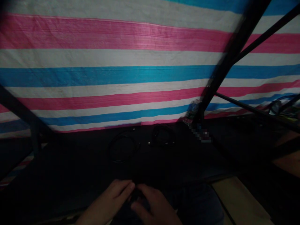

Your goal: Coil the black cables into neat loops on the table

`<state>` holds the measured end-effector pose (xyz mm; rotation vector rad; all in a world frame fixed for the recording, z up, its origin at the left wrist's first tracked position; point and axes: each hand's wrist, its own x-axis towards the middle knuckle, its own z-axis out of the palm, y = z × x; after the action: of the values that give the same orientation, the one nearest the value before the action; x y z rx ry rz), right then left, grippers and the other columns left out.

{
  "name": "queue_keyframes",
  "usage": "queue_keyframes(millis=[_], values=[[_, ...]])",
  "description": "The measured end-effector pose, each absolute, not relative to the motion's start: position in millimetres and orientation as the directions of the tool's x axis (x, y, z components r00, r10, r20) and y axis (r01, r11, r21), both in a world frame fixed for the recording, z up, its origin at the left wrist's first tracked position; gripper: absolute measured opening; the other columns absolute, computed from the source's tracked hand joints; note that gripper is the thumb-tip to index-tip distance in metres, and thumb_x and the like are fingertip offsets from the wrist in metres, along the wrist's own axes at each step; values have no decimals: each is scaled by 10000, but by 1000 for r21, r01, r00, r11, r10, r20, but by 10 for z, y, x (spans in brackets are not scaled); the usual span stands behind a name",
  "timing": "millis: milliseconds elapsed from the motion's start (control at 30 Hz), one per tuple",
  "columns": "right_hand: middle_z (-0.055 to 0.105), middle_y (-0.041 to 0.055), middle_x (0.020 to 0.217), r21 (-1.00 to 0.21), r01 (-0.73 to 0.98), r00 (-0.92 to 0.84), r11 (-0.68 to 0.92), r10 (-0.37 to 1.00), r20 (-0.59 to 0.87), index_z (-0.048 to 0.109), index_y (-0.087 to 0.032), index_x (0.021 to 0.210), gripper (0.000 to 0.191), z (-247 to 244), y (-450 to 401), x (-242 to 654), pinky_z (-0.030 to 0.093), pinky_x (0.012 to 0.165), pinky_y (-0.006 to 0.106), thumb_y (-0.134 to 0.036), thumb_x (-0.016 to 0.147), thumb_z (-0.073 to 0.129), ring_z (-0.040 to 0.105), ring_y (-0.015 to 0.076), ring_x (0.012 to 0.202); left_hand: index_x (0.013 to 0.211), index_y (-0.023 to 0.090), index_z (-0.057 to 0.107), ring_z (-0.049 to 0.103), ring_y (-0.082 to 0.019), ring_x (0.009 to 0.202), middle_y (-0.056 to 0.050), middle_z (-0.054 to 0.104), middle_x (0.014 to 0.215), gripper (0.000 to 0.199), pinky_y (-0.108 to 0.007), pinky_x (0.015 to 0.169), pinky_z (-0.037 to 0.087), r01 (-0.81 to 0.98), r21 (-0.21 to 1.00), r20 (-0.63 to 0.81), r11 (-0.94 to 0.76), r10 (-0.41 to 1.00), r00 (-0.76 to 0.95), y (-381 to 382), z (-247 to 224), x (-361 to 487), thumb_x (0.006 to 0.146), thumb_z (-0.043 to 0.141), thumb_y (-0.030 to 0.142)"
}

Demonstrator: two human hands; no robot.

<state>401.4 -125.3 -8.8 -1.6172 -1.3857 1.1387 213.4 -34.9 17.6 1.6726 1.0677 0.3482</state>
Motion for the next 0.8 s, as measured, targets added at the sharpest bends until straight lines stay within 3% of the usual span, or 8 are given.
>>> queue_keyframes(millis=[100,200,333,467,533,633,733,800], values=[[736,87,988,-941,253,179,-226,966,-184,784,-265,1003,423,-205,-1237,3879,496,817,349,-609,798,650,655,277,941,852,204,648,569,-169,694,-11,623,728,417,-255,639,409,375,927,-229,-14,771,594,-315,200,2192,911,503,590],[697,74,789,-973,-93,470,-211,852,-230,753,-206,847,514,-147,-1139,3906,482,607,283,-687,665,742,616,203,706,1011,195,595,539,-143,581,10,608,669,433,-250,588,398,197,975,-206,106,773,600,-197,155,2120,898,522,606],[468,-51,549,-857,-513,638,53,691,-339,632,-178,742,530,207,-946,4096,246,386,182,-651,599,824,295,50,427,984,171,630,565,-158,630,4,614,638,459,-269,654,420,163,976,-214,144,784,583,-181,-143,1931,826,649,601],[283,-111,522,-736,-645,649,204,654,-387,575,-166,728,458,388,-829,4208,170,384,163,-532,665,844,191,29,427,858,165,690,620,-193,760,-68,695,768,437,-290,708,443,118,949,-306,294,758,576,-462,-503,1959,845,637,598],[249,-120,523,-669,-709,612,225,667,-425,573,-164,744,420,368,-811,4169,141,382,171,-495,703,829,159,29,428,932,167,705,656,-229,867,-116,727,933,466,-313,723,470,-43,895,-349,444,757,552,-616,-569,2101,871,588,614],[225,-123,521,-557,-791,554,252,682,-478,545,-175,739,403,285,-827,3990,127,373,195,-499,755,785,118,38,426,1070,192,662,670,-283,1003,-145,716,1103,506,-355,750,510,-386,748,-398,539,831,389,-745,-465,2394,797,684,618],[255,-114,522,-539,-807,532,240,692,-488,530,-196,746,408,153,-896,3745,223,381,199,-541,783,744,181,52,419,1132,211,603,698,-287,953,-129,737,1037,637,-380,765,528,-586,602,-469,542,834,290,-757,-217,2640,715,729,676],[337,-92,542,-620,-750,573,230,695,-434,531,-211,751,410,25,-965,3613,369,446,223,-572,789,721,324,77,449,1101,209,592,709,-265,810,-93,741,883,685,-368,696,535,-627,569,-472,531,836,280,-726,-63,2738,678,715,734]])
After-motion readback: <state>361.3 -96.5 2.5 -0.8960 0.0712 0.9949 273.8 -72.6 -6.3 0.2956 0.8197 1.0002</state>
